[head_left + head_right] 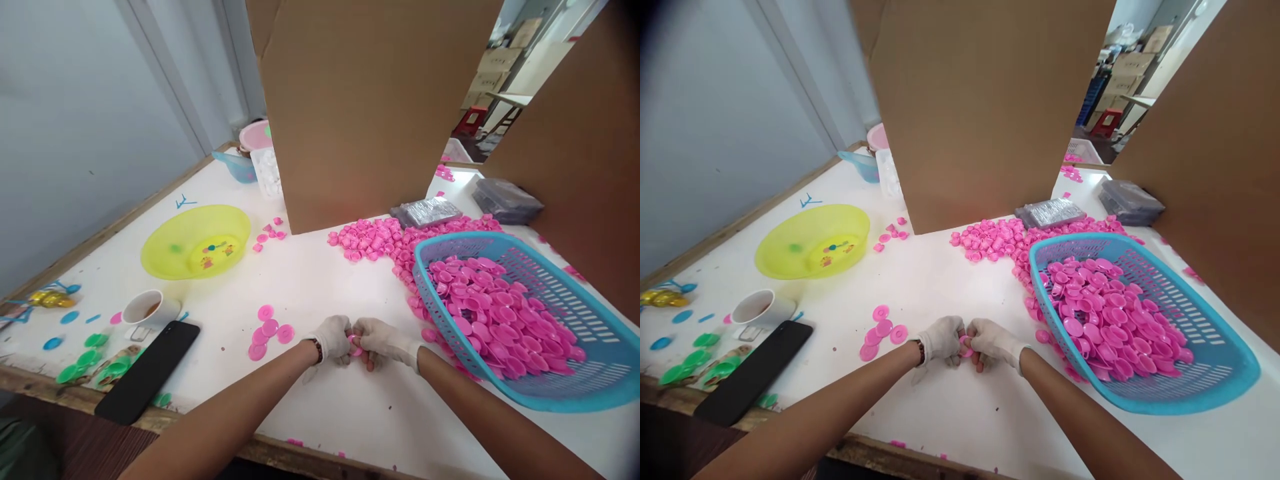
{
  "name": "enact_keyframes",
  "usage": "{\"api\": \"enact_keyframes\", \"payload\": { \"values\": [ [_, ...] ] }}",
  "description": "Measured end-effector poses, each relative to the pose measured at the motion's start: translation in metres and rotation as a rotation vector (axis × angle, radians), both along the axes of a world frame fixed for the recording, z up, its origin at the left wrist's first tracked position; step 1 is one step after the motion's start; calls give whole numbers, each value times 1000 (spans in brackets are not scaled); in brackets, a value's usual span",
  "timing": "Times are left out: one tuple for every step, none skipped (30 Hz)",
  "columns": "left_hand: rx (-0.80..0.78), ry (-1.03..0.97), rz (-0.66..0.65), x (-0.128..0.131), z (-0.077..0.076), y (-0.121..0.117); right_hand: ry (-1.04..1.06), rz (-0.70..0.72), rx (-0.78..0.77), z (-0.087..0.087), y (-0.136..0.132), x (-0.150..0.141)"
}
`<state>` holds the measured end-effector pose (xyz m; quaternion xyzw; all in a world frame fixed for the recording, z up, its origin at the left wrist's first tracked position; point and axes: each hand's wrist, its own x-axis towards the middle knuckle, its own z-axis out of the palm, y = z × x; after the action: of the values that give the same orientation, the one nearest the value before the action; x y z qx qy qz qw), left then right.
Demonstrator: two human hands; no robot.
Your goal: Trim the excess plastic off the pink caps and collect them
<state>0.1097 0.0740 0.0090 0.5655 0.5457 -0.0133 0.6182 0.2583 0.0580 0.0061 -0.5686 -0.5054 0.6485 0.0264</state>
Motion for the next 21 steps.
{"api": "enact_keyframes", "payload": {
  "values": [
    [0, 1, -9, -2, 0, 0, 35, 2, 5, 3, -1, 1],
    [0, 0, -26, -4, 0, 1, 70, 0, 8, 6, -3, 1],
    [5, -5, -48, -6, 0, 2, 97, -8, 10, 8, -4, 1],
    [20, -9, -70, -8, 0, 4, 110, -22, 5, 10, -6, 1],
    [48, -12, -88, -9, -1, 6, 105, -38, -5, 11, -8, 0],
    [86, -9, -101, -10, -2, 8, 89, -56, -14, 10, -9, -1],
    [127, 0, -105, -10, -3, 11, 63, -71, -19, 9, -10, -2],
    [163, 15, -104, -9, -5, 13, 35, -81, -16, 8, -11, -4],
    [190, 31, -103, -8, -7, 14, 6, -82, -10, 5, -11, -5],
    [207, 50, -109, -6, -9, 15, -22, -80, 5, 2, -11, -7],
    [216, 71, -119, -4, -10, 15, -43, -79, 25, -2, -12, -8],
    [220, 93, -130, -2, -10, 15, -58, -85, 47, -6, -12, -10],
    [222, 113, -140, -1, -10, 13, -65, -93, 65, -10, -13, -11],
    [216, 124, -151, 0, -9, 11, -63, -106, 81, -14, -14, -13],
    [205, 129, -157, 0, -8, 9, -49, -119, 93, -17, -15, -15],
    [198, 127, -159, -1, -6, 6, -26, -131, 93, -18, -16, -16],
    [211, 121, -158, -4, -4, 5, 1, -145, 87, -18, -17, -16],
    [251, 117, -151, -7, -2, 5, 36, -168, 88, -16, -18, -15],
    [325, 116, -133, -13, 1, 6, 87, -210, 110, -13, -18, -11],
    [429, 117, -101, -20, 3, 10, 149, -289, 160, -8, -19, -4],
    [554, 124, -56, -29, 6, 16, 220, -403, 236, -2, -21, 5]
  ]
}}
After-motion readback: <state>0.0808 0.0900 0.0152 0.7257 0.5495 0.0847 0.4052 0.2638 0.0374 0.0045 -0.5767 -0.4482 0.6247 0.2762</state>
